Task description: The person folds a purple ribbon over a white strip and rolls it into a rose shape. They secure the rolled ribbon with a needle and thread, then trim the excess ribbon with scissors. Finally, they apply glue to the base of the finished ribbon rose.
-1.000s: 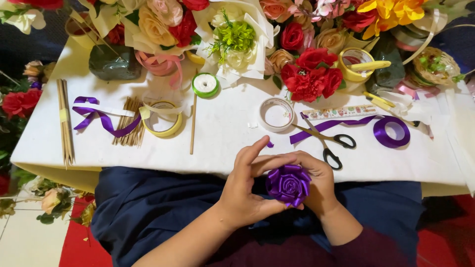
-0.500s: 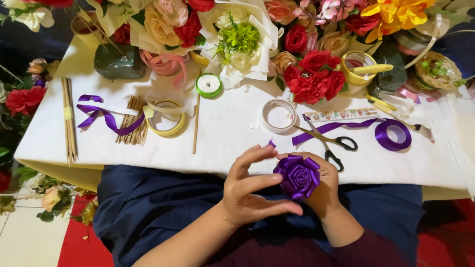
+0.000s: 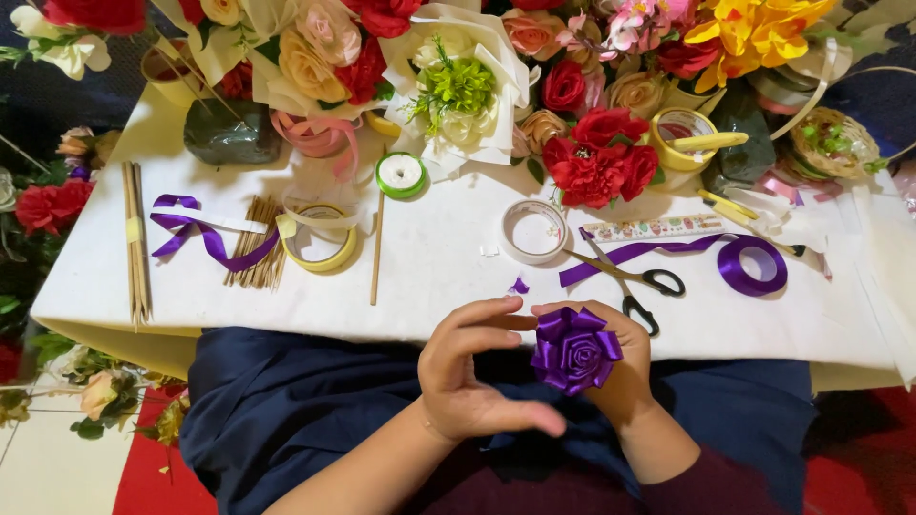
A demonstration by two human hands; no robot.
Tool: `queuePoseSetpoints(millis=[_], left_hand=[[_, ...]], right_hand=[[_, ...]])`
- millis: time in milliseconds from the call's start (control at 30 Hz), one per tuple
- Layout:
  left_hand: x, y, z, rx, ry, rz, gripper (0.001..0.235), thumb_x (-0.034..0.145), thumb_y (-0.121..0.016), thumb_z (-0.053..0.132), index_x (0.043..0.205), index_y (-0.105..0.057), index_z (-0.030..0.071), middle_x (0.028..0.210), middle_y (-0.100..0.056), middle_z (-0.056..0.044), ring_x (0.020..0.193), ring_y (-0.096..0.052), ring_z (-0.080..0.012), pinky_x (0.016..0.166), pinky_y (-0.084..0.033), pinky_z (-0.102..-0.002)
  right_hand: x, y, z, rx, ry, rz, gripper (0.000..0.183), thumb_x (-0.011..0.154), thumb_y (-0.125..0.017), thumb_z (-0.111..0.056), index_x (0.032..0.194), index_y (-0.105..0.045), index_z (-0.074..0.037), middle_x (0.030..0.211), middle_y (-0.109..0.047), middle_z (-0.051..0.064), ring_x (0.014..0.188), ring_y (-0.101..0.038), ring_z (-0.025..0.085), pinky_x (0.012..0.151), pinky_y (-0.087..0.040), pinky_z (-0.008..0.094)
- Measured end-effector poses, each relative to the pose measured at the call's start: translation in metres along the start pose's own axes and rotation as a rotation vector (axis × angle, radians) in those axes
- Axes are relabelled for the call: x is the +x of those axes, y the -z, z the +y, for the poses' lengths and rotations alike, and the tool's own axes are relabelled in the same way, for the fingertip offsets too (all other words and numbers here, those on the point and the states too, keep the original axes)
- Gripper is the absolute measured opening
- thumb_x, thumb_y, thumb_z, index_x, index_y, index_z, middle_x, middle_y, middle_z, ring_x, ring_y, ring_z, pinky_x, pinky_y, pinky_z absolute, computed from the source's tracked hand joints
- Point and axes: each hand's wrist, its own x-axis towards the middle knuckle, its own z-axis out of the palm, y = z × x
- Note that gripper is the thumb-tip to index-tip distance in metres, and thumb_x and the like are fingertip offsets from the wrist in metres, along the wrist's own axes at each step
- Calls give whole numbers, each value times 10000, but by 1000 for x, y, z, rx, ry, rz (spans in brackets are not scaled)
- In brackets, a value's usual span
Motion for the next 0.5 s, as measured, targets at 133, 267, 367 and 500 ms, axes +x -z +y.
queuePoseSetpoints(millis=[133,267,367,500], left_hand=[[-8,-1,8,-407,391,42,659,795,-862,293,1290,-518,26,1217,-653,-205,1088,-689,-275,944,-640,-377],[6,0,24,-434,752,62,652,765,-867,27,1291,-484,71,1109,-734,-182,856,-745,-188,863,-621,-295],[11,-3,28,-408,848,118,591,783,-823,-29,1263,-494,74,1077,-761,-193,796,-773,-197,773,-662,-323],[6,-2,25,-428,873,151,524,823,-790,-26,1254,-508,68,1058,-773,-192,767,-780,-190,721,-624,-296]], right_hand=[[0,1,6,18,15,-1,309,799,-796,-246,995,-772,-8,1043,-802,146,1005,-775,263,950,-646,400],[0,2,6,-69,31,-2,303,753,-837,-222,989,-777,-41,1048,-809,132,1026,-773,244,953,-628,365],[3,1,0,-176,14,32,243,747,-835,-130,978,-795,-68,1025,-814,89,1002,-768,211,942,-624,336],[3,1,1,-182,10,33,195,783,-795,-92,975,-796,-60,1025,-814,96,1005,-767,216,932,-628,335]])
